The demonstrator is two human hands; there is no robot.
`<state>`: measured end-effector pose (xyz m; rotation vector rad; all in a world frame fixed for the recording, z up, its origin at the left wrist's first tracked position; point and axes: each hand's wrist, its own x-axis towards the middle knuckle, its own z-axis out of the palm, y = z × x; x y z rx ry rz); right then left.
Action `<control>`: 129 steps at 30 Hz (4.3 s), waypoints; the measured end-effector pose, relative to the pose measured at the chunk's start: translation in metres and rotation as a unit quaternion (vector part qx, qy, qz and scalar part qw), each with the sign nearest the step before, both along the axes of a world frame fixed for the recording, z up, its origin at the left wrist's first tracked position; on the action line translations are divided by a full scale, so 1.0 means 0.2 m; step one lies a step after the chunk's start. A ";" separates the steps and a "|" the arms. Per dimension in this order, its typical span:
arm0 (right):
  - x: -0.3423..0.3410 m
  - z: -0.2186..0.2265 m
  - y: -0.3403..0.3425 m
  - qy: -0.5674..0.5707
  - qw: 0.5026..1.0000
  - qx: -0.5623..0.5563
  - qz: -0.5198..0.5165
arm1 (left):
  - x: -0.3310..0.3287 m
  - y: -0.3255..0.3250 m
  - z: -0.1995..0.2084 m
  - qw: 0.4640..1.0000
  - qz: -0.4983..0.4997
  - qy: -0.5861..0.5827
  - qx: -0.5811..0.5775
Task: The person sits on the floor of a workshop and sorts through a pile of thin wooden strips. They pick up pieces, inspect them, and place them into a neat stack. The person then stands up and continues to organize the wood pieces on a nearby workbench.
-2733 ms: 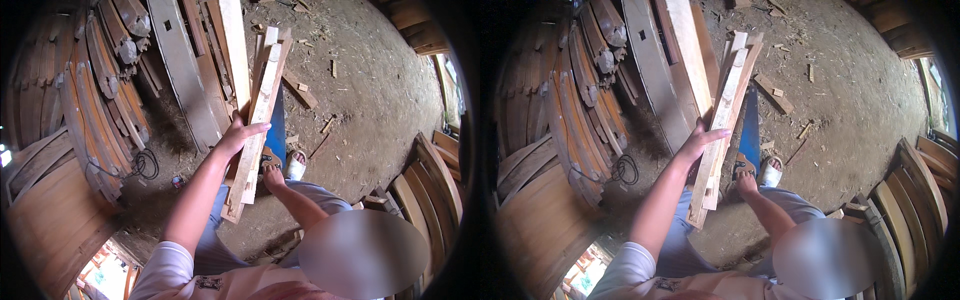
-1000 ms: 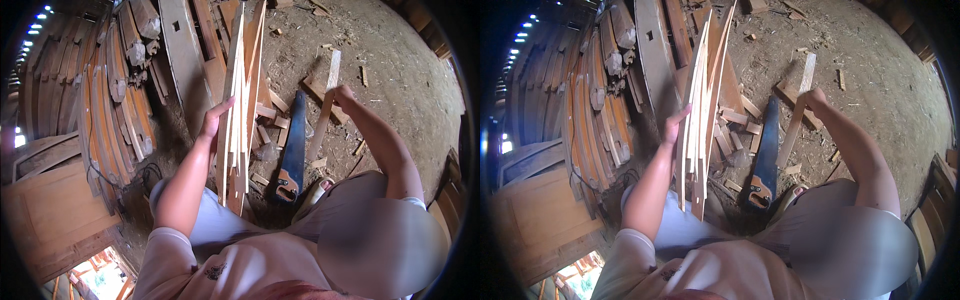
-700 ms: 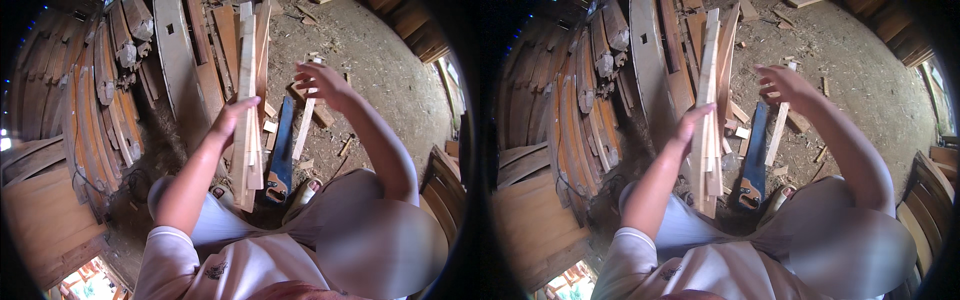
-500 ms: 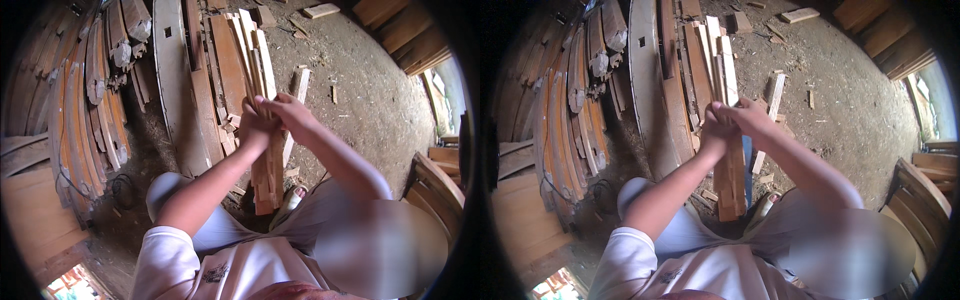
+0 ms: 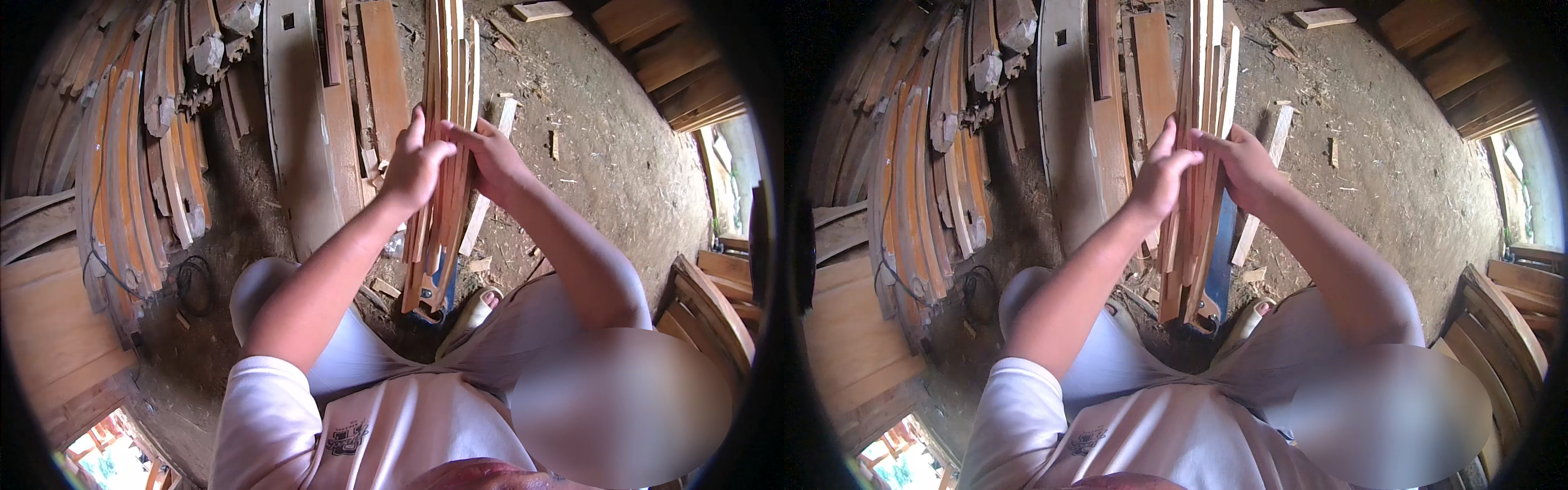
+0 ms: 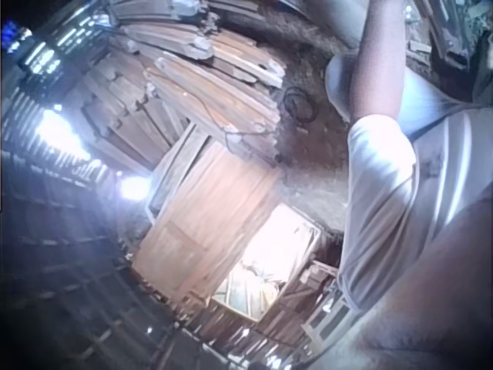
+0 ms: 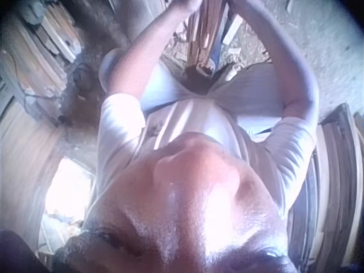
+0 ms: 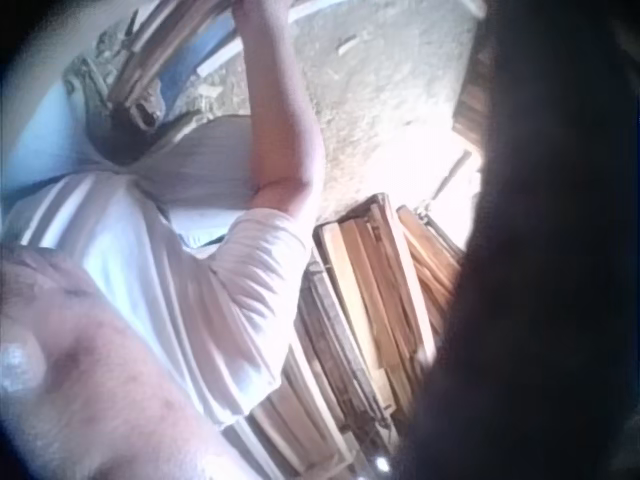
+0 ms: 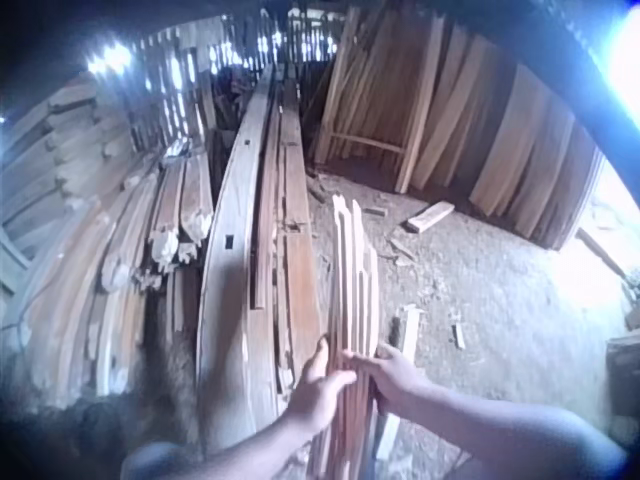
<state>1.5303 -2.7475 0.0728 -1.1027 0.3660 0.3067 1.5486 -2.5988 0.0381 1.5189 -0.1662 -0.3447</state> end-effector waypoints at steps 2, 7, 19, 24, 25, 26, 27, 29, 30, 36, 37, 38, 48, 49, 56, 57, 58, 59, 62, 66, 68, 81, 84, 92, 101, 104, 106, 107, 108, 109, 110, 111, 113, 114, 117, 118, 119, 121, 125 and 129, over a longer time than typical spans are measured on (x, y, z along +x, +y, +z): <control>0.00 0.02 -0.03 0.018 0.999 0.028 0.015 | -0.01 0.04 0.00 0.991 -0.009 0.100 -0.091; -0.02 0.02 -0.05 0.017 0.999 0.041 0.023 | -0.01 0.09 0.06 0.967 -0.090 0.181 -0.158; -0.03 0.00 -0.04 0.036 0.997 0.069 0.011 | -0.04 0.07 0.08 0.976 -0.100 0.141 -0.131; -0.05 0.03 -0.01 0.063 0.996 0.066 -0.011 | -0.04 0.07 0.05 0.974 -0.081 0.170 -0.128; -0.05 0.05 0.00 0.070 0.995 0.072 -0.013 | -0.04 0.07 0.03 0.973 -0.080 0.169 -0.138; -0.05 0.06 0.00 0.075 0.994 0.078 -0.016 | -0.04 0.07 0.03 0.971 -0.079 0.168 -0.148; -0.05 0.06 -0.01 0.074 0.995 0.064 -0.024 | -0.04 0.06 0.02 0.971 -0.072 0.172 -0.151; -0.04 0.04 -0.02 0.070 0.996 0.038 -0.041 | -0.04 0.06 0.02 0.970 -0.056 0.178 -0.157; -0.04 0.04 -0.02 0.063 0.996 0.029 -0.052 | -0.04 0.05 0.02 0.973 -0.055 0.166 -0.151; -0.06 0.07 -0.01 0.049 0.995 -0.002 -0.085 | -0.07 0.03 0.04 0.990 -0.036 0.092 -0.100; -0.05 0.07 -0.01 0.050 0.995 -0.003 -0.084 | -0.06 0.03 0.04 0.993 -0.037 0.076 -0.077; -0.05 0.07 -0.01 0.050 0.995 -0.004 -0.083 | -0.06 0.03 0.05 0.994 -0.031 0.075 -0.080; -0.02 -0.01 -0.04 -0.015 0.996 0.065 -0.052 | -0.06 0.01 0.07 0.989 -0.042 0.096 -0.102; -0.02 -0.02 -0.04 -0.015 0.996 0.075 -0.056 | -0.06 0.01 0.07 0.989 -0.043 0.094 -0.103; 0.00 -0.02 -0.07 0.000 0.993 0.099 -0.062 | -0.03 0.02 0.05 0.989 -0.044 0.095 -0.106; 0.01 -0.03 -0.08 0.007 0.993 0.102 -0.066 | -0.03 0.02 0.05 0.988 -0.048 0.097 -0.111; 0.01 -0.04 -0.09 0.015 0.992 0.104 -0.069 | -0.02 0.02 0.05 0.987 -0.052 0.099 -0.117; 0.01 -0.05 -0.09 0.022 0.991 0.107 -0.073 | -0.02 0.01 0.05 0.987 -0.051 0.100 -0.118; 0.02 -0.06 -0.11 0.058 0.992 0.076 -0.081 | -0.03 0.02 0.06 0.981 -0.054 0.125 -0.139; 0.01 -0.06 -0.12 0.063 0.995 0.028 -0.074 | -0.02 0.02 0.02 0.987 -0.037 0.121 -0.103; 0.02 -0.10 -0.15 0.059 0.994 -0.005 -0.086 | -0.01 0.01 0.03 0.991 -0.026 0.114 -0.071; 0.07 -0.12 -0.38 0.098 0.973 -0.135 -0.157 | -0.02 -0.07 -0.02 0.989 -0.033 0.125 -0.067; 0.09 -0.15 -0.49 0.106 0.970 -0.187 -0.112 | -0.03 -0.09 -0.07 0.989 -0.045 0.127 -0.053; 0.11 -0.16 -0.57 0.092 0.955 -0.251 -0.126 | -0.05 -0.20 -0.26 0.992 -0.015 0.124 0.013; 0.12 -0.39 -1.01 0.179 0.942 -0.207 -0.193 | -0.11 -0.41 -0.62 0.994 -0.013 0.100 0.044; 0.09 -0.43 -1.10 0.184 0.937 -0.234 -0.184 | -0.10 -0.55 -0.70 0.994 -0.052 0.093 0.001; 0.08 -0.44 -1.16 0.194 0.933 -0.237 -0.190 | -0.07 -0.62 -0.77 0.994 -0.069 0.076 0.042; 0.07 -0.44 -1.16 0.195 0.935 -0.219 -0.198 | -0.04 -0.63 -0.81 0.992 -0.075 0.074 0.073; 0.06 -0.44 -1.18 0.190 0.936 -0.219 -0.200 | -0.02 -0.65 -0.85 0.988 -0.084 0.070 0.105; 0.06 -0.44 -1.21 0.185 0.936 -0.220 -0.203 | 0.00 -0.66 -0.88 0.989 -0.081 0.041 0.114; 0.04 -0.45 -1.23 0.184 0.936 -0.219 -0.207 | 0.02 -0.66 -0.92 0.988 -0.082 0.035 0.125; 0.05 -0.40 -1.20 0.187 0.936 -0.221 -0.202 | 0.05 -0.63 -0.99 0.988 -0.089 0.015 0.129; 0.05 -0.37 -1.19 0.178 0.936 -0.225 -0.204 | 0.08 -0.56 -1.11 0.975 -0.121 -0.015 0.184; 0.05 -0.35 -1.18 0.172 0.936 -0.228 -0.204 | 0.05 -0.53 -1.18 0.944 -0.083 -0.082 0.307; 0.09 -0.29 -1.14 0.159 0.941 -0.223 -0.199 | 0.00 -0.48 -1.35 0.834 -0.034 -0.136 0.534; 0.08 -0.29 -1.15 0.163 0.939 -0.223 -0.203 | -0.07 -0.54 -1.32 0.778 -0.016 -0.190 0.599; 0.03 -0.32 -1.24 0.174 0.932 -0.224 -0.226 | -0.15 -0.66 -1.15 0.769 -0.067 -0.256 0.582; 0.03 -0.30 -1.27 0.167 0.930 -0.224 -0.238 | -0.28 -0.77 -1.06 0.732 -0.112 -0.317 0.593; 0.02 -0.36 -1.35 0.158 0.923 -0.222 -0.271 | -0.36 -0.97 -0.94 0.815 -0.208 -0.050 0.539; 0.04 -0.29 -1.31 0.135 0.929 -0.211 -0.273 | -0.39 -0.93 -1.14 0.868 -0.119 -0.080 0.476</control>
